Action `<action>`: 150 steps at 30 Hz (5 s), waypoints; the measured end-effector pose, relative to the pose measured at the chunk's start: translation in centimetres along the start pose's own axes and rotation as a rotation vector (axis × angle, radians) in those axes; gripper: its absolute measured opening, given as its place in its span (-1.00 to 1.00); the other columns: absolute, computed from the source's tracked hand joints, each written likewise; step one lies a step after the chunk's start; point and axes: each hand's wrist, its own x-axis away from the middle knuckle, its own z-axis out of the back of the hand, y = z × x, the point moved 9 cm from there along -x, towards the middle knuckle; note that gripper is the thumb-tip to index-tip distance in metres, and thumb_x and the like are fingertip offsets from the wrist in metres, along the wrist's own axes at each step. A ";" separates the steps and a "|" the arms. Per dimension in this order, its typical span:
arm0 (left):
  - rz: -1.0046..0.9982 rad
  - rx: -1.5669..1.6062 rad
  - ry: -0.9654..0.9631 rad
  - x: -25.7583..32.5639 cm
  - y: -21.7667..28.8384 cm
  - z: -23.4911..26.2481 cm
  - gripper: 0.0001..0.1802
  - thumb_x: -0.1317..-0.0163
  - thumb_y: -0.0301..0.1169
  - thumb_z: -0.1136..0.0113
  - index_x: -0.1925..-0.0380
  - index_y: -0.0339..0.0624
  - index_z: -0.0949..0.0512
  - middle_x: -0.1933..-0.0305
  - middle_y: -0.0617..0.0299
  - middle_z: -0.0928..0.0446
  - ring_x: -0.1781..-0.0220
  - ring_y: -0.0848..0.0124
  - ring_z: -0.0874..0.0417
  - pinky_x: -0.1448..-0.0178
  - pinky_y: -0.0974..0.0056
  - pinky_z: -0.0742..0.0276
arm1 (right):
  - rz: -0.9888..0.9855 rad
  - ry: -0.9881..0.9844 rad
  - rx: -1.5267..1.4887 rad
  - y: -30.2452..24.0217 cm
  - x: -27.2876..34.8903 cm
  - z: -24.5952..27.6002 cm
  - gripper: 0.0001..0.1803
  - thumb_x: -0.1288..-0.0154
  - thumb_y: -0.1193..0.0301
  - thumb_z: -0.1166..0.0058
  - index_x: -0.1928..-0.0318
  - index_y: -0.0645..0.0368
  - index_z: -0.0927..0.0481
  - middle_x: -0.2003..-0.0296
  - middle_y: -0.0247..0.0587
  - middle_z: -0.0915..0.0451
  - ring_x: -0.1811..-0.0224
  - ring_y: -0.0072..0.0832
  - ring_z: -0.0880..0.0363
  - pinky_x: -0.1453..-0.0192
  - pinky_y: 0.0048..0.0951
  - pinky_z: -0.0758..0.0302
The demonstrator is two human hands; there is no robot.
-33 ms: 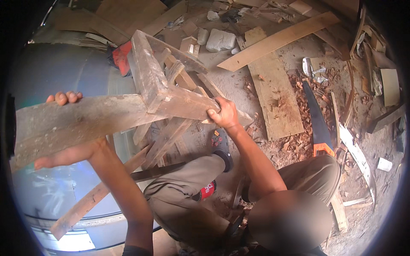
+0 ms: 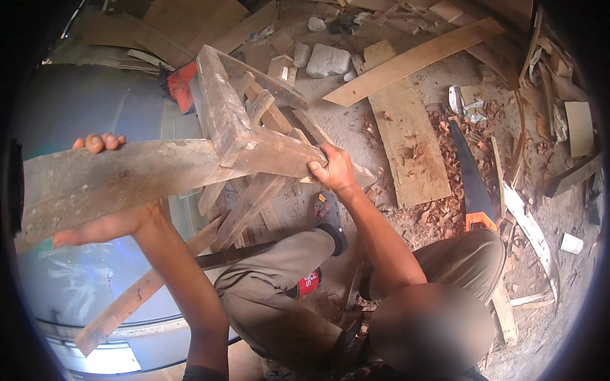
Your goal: The person sits on the floor and uses a hammer to drive nails into wooden planks. They repeatedly pick up nails from a container and hammer them into the wood, occasionally adjusting the planks.
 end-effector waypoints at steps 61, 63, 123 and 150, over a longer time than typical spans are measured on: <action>1.107 -1.441 -0.241 31.3 -18.8 17.5 0.29 0.34 0.52 -0.40 -0.26 -0.24 -0.37 -0.24 -0.12 -0.53 -0.32 0.02 -0.51 -0.41 -0.14 -0.28 | -0.054 0.443 -0.036 -12.4 -5.7 1.2 -0.32 -0.58 0.02 0.37 0.05 0.44 -0.61 0.15 0.09 -0.66 0.06 -0.23 -0.58 -0.13 -0.21 -0.41; 1.122 -1.344 -0.298 30.8 -19.2 17.8 0.29 0.33 0.48 -0.43 -0.25 -0.33 -0.39 -0.17 -0.21 -0.55 -0.26 -0.05 -0.56 -0.33 -0.11 -0.41 | -0.036 0.337 -0.149 -12.4 -6.0 0.7 -0.34 -0.58 0.03 0.36 0.04 0.44 -0.60 0.13 0.05 -0.66 0.05 -0.26 -0.57 -0.14 -0.25 -0.41; 0.991 -1.711 -0.225 31.8 -17.7 15.8 -0.23 0.01 -0.24 -0.45 -0.22 -0.05 -0.32 -0.22 0.03 -0.49 -0.32 0.07 -0.46 -0.42 -0.06 -0.28 | -0.876 -0.939 0.806 12.5 27.0 5.0 0.11 -0.09 0.42 -0.27 -0.58 -0.14 0.10 0.06 0.13 -0.70 0.01 -0.04 -0.71 0.00 -0.10 -0.62; 1.047 -1.741 -0.174 30.8 -18.3 14.7 -0.21 0.00 -0.25 -0.46 -0.21 -0.10 -0.27 -0.27 0.02 -0.41 -0.42 0.08 -0.32 -0.45 -0.11 -0.17 | -0.755 -0.904 0.820 15.2 26.4 6.2 -0.55 0.12 0.18 -0.43 0.24 0.24 -0.75 0.25 0.10 -0.74 0.18 -0.16 -0.76 0.10 -0.20 -0.66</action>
